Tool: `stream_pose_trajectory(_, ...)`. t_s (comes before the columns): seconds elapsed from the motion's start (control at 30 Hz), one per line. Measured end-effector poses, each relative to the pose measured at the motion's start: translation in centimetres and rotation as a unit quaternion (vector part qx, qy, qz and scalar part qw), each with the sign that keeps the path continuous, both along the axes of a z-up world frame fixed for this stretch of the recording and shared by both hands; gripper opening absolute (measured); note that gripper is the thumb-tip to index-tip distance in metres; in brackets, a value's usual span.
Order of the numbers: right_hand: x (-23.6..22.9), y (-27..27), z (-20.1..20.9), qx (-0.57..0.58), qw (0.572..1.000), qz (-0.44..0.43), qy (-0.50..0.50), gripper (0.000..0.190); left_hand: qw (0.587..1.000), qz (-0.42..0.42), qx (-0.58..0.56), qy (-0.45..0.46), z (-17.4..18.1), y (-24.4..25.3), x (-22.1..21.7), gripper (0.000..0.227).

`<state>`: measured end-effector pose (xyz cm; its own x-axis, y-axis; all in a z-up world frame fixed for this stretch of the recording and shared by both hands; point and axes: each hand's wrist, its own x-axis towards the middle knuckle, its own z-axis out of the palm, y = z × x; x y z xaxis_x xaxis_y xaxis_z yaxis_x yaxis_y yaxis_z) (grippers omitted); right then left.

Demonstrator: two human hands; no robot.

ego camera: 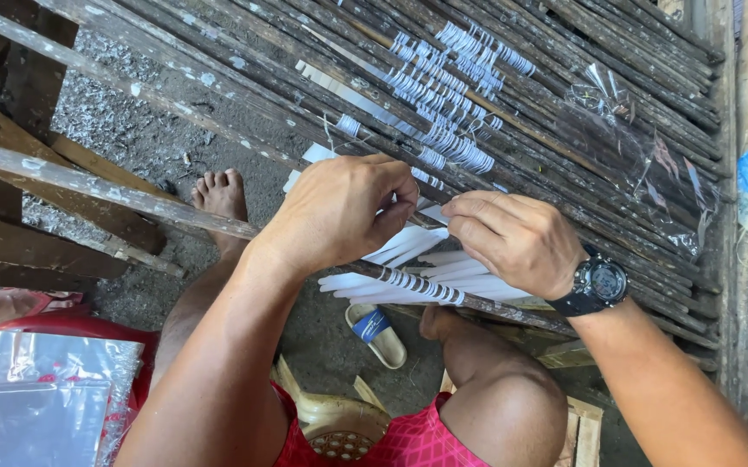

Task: Arranging and spacing out candle wicks on a wooden frame for production.

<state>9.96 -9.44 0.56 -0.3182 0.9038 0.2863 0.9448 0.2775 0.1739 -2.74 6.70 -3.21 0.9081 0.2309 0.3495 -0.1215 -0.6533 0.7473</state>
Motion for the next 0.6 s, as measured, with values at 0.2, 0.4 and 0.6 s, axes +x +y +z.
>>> stream_pose_trajectory(0.2,-0.05,0.07,0.03,0.001,1.0,-0.003,0.006,0.008,0.999,0.022,0.041,0.005,-0.21,-0.24,0.25,0.005)
stream_pose_trajectory(0.4,-0.07,0.08,-0.04,-0.001,1.0,-0.005,0.009,0.007,0.996,0.049,0.073,0.019,-0.3,-0.59,0.5,0.006)
stream_pose_trajectory(0.6,-0.06,0.07,-0.09,0.003,1.0,-0.003,0.012,0.008,0.995,0.071,0.063,0.03,-0.15,-0.94,0.58,0.007)
